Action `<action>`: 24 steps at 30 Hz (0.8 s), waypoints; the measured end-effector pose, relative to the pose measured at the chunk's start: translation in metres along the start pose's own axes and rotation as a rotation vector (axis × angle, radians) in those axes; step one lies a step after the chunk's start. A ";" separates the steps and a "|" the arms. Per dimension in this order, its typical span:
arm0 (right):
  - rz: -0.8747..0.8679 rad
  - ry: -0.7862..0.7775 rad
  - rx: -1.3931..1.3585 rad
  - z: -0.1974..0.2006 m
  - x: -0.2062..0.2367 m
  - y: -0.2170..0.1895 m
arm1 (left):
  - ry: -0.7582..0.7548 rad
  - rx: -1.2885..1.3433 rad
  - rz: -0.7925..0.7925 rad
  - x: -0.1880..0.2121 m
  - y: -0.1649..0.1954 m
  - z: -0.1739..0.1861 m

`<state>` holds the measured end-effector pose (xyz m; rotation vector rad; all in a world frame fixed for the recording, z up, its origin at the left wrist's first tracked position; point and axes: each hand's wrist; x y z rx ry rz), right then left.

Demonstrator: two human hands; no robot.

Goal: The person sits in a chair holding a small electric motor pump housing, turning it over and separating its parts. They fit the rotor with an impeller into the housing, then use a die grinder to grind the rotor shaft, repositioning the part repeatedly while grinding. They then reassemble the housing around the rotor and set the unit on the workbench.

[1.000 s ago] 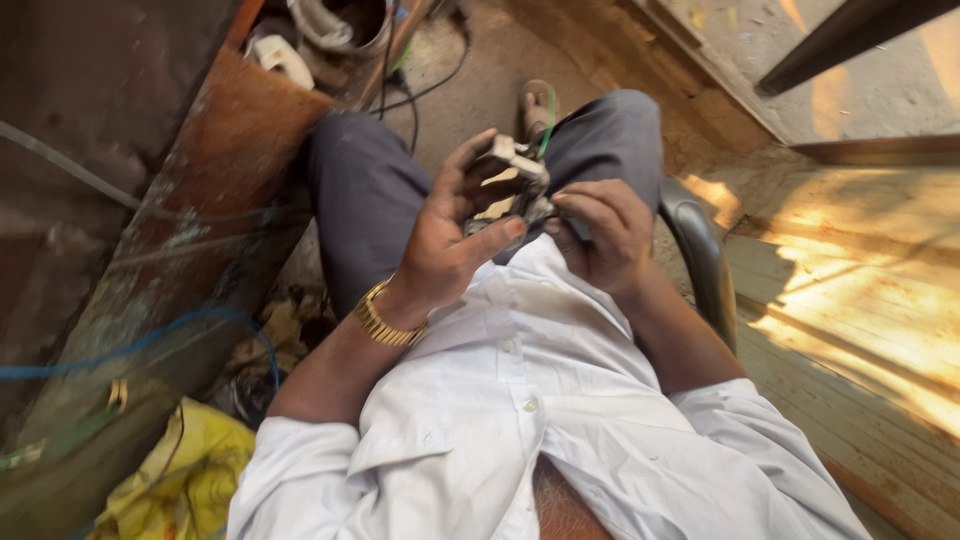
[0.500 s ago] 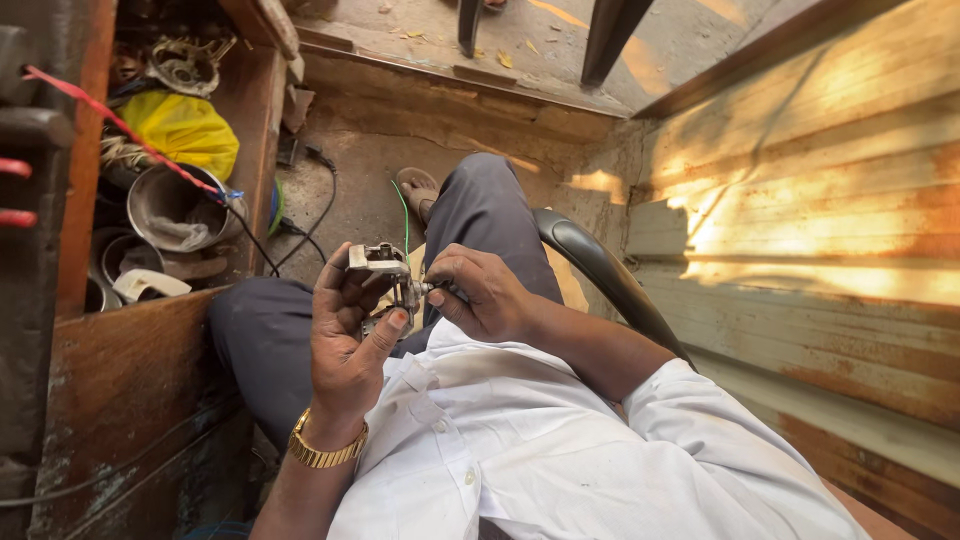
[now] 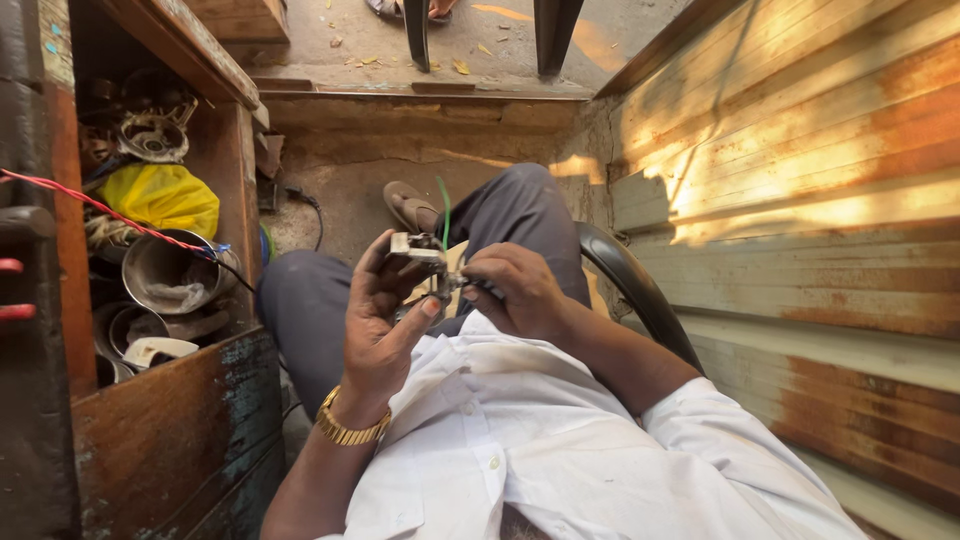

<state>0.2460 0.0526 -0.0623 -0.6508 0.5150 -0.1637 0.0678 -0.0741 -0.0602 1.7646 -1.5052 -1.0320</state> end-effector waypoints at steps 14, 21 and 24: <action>0.002 -0.019 0.148 0.011 -0.018 0.010 | -0.058 0.080 -0.023 -0.022 -0.005 0.021; -0.005 -0.057 0.057 0.006 -0.019 0.013 | -0.037 0.018 0.023 -0.017 -0.005 0.024; -0.018 -0.047 0.054 0.008 -0.015 0.012 | -0.040 0.014 0.031 -0.018 -0.006 0.023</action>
Point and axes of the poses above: each hand's wrist, its own x-axis away from the middle knuckle, its own z-axis out of the back of the hand, y = z × x, and after that the axes turned 15 degrees about -y, right-handed
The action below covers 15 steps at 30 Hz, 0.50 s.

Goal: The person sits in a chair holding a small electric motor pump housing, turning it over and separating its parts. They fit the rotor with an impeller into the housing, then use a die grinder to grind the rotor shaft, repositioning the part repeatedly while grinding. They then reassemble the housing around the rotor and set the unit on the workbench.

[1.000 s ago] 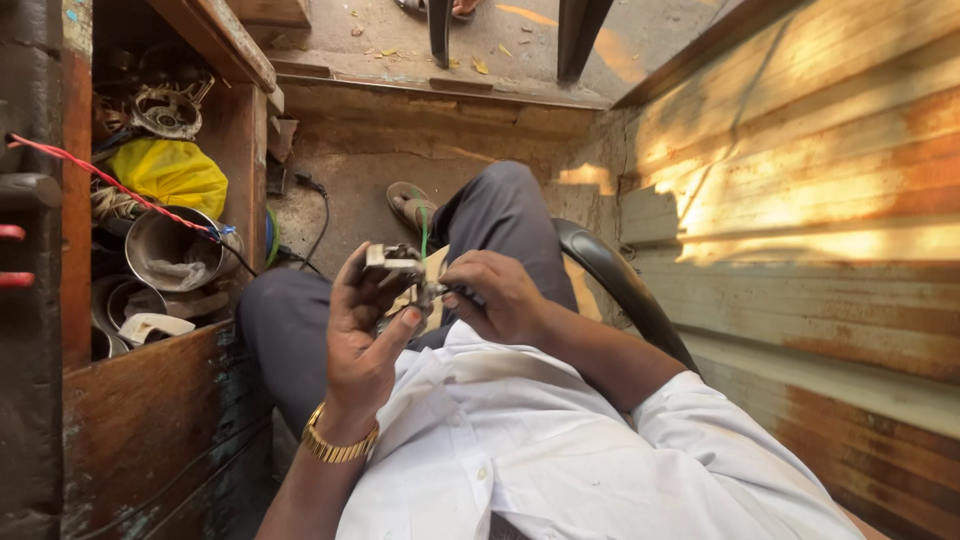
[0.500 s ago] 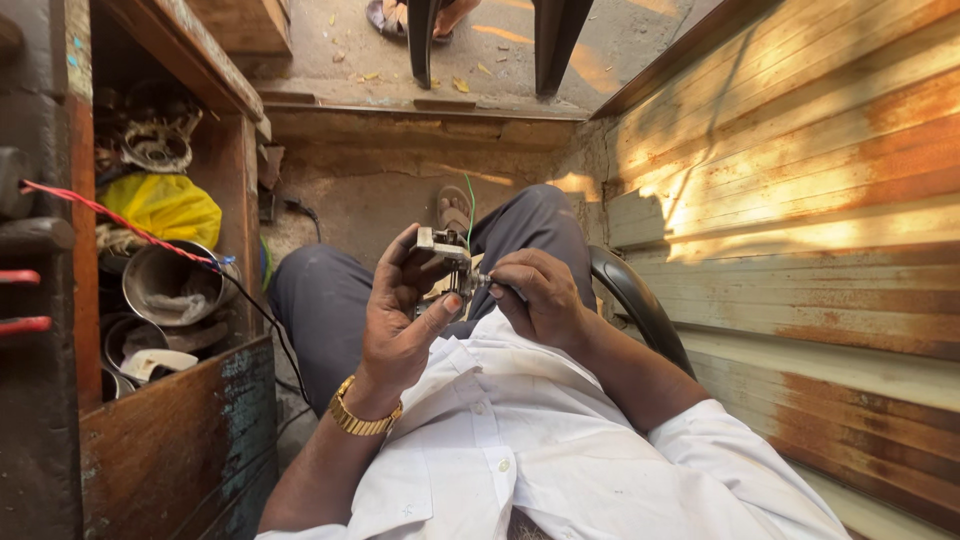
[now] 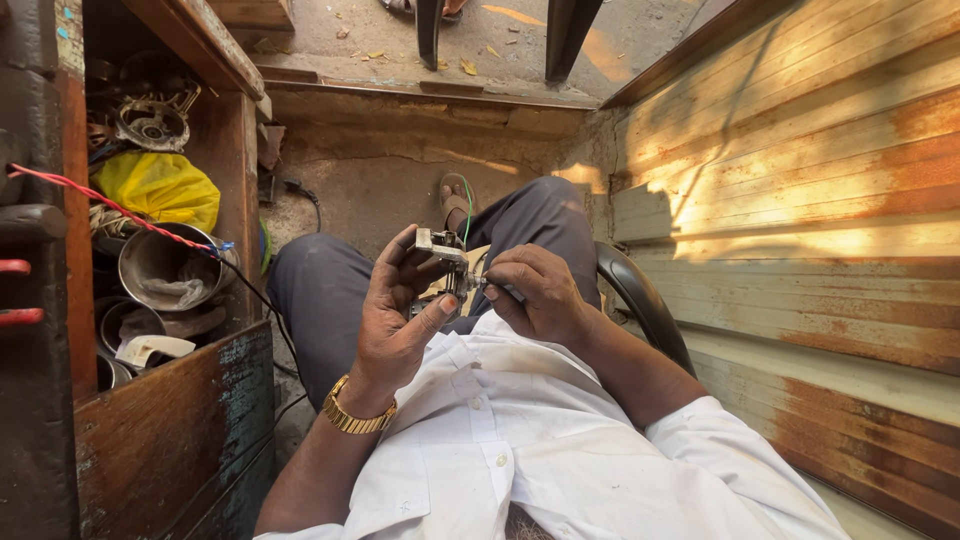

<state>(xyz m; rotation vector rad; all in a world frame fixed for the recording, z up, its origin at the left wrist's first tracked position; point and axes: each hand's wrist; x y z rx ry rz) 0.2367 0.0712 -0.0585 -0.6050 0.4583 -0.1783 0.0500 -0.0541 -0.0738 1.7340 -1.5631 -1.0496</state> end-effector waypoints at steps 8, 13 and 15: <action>-0.010 0.026 0.001 0.003 0.007 0.000 | -0.022 -0.011 0.025 -0.003 -0.003 -0.003; -0.003 0.010 -0.014 0.002 0.007 0.001 | -0.024 0.006 0.041 -0.002 -0.004 -0.005; 0.015 0.005 -0.018 0.002 0.007 0.002 | -0.040 -0.001 0.035 -0.002 -0.004 -0.005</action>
Point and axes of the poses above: each hand's wrist, its own x-axis away from the middle knuckle, its own z-axis out of the back of the hand, y = z × x, and after that the axes turned 15 degrees about -y, right-handed
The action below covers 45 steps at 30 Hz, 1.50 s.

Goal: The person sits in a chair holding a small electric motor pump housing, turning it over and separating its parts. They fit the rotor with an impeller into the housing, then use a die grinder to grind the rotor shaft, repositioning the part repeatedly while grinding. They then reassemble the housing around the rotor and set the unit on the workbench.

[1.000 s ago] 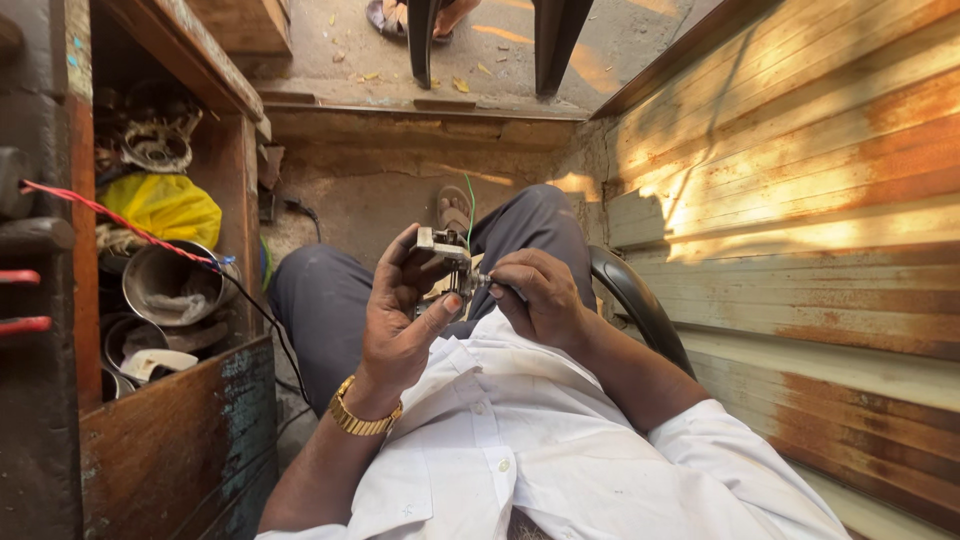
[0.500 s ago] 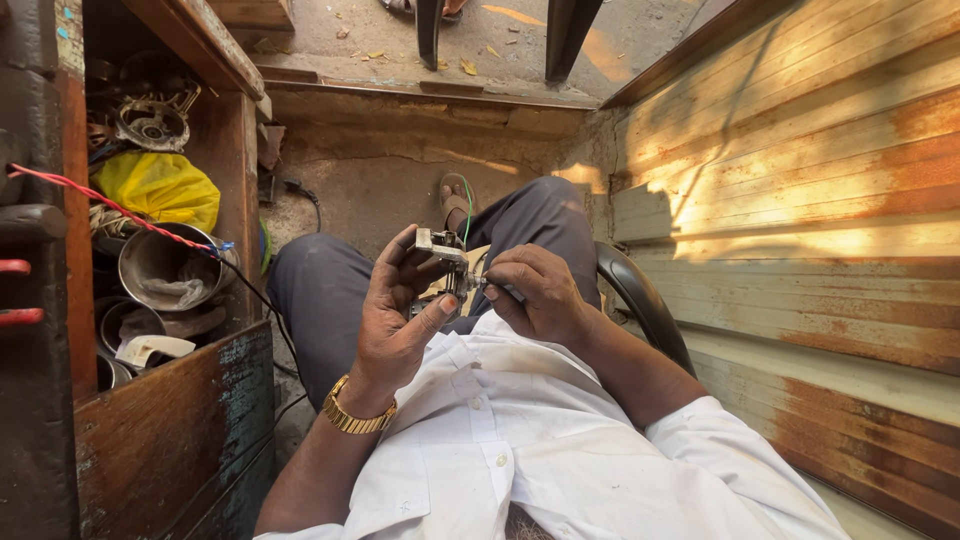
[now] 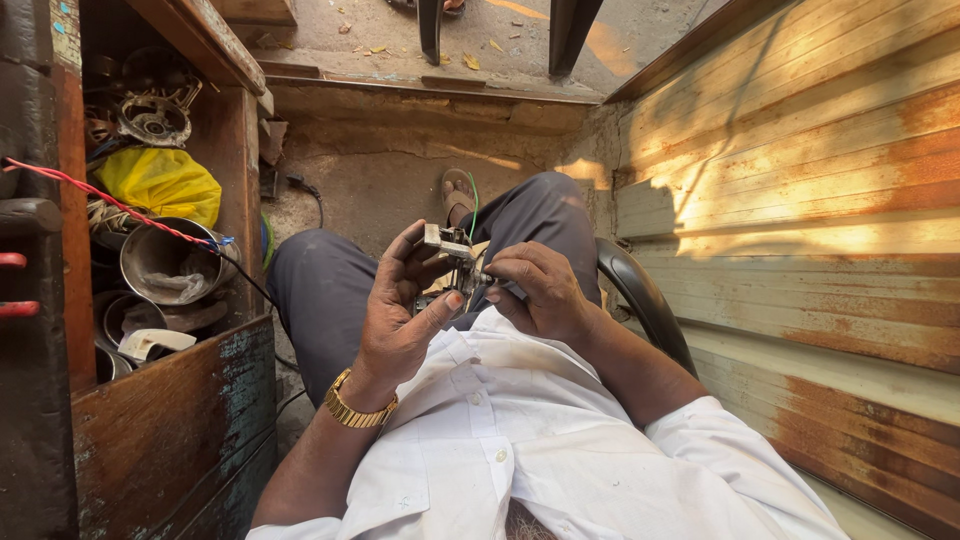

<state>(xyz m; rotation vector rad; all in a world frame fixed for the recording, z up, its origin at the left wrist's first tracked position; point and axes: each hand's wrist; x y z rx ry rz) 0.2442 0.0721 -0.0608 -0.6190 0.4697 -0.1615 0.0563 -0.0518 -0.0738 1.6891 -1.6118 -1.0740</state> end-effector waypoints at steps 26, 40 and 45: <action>-0.210 -0.003 -0.279 -0.006 0.006 0.003 | -0.075 -0.138 -0.039 -0.015 0.005 -0.002; -0.073 0.025 0.095 -0.009 0.000 0.014 | -0.002 0.060 -0.066 -0.012 -0.006 0.005; -0.030 0.039 -0.002 -0.025 -0.012 0.018 | 0.031 -0.043 -0.188 -0.001 -0.004 0.006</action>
Point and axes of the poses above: each hand's wrist, its own x-axis away from the middle knuckle, its own z-axis out of the back of the hand, y = z × x, and after that the axes turned 15 degrees about -y, right-handed
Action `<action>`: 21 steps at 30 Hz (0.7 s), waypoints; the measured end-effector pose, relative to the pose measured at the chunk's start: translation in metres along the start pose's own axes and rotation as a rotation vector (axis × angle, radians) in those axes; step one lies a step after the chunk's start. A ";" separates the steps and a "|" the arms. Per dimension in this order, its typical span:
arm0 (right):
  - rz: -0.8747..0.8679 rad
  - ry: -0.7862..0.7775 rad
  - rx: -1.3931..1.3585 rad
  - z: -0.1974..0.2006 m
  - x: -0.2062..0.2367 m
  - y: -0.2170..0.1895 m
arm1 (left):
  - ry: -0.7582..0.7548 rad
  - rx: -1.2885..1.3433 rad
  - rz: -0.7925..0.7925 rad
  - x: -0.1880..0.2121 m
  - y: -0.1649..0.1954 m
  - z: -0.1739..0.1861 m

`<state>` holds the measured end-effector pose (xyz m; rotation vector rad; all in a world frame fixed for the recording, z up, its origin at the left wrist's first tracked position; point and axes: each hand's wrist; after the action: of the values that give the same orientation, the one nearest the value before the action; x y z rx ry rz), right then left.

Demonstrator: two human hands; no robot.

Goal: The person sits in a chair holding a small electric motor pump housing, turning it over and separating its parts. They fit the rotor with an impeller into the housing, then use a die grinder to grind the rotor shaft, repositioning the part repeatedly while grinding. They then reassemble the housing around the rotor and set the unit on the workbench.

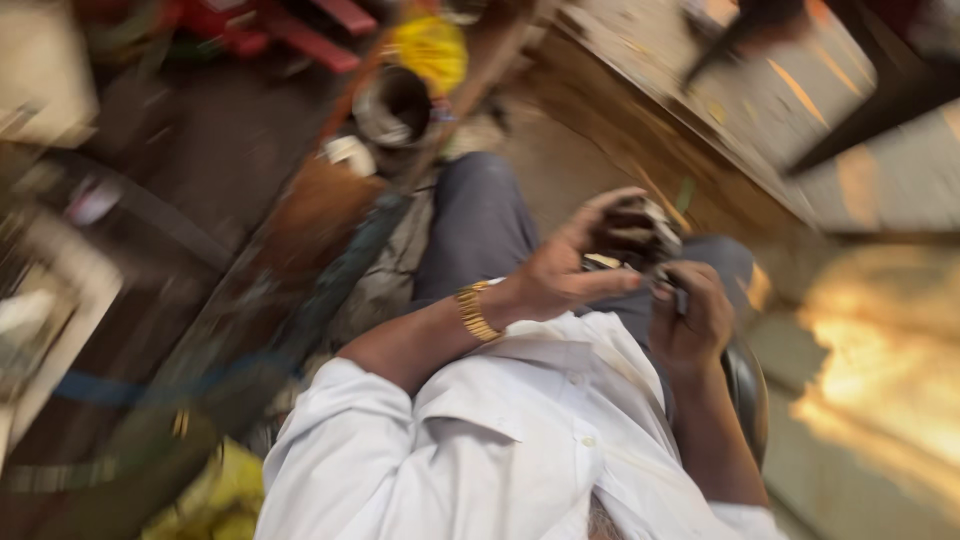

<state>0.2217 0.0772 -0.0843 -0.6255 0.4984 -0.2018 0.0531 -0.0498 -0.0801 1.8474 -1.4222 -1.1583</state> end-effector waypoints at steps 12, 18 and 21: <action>0.312 -0.205 -0.251 -0.031 -0.048 -0.027 | 0.218 -0.283 -0.062 0.070 0.060 -0.021; 0.449 -0.377 -0.297 -0.066 -0.095 -0.051 | 0.427 -0.521 -0.137 0.112 0.097 -0.004; 0.458 -0.447 -0.310 -0.082 -0.118 -0.061 | 0.559 -0.630 -0.184 0.136 0.124 0.017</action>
<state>0.0761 0.0252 -0.0594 -0.8128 0.2274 0.4508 -0.0125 -0.2150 -0.0290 1.6615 -0.5063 -0.9191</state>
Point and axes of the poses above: each hand's wrist, its own x-axis away from the middle knuckle, its own z-axis out of the back of the hand, y = z × x, and after that the axes turned 15 degrees about -y, right-handed
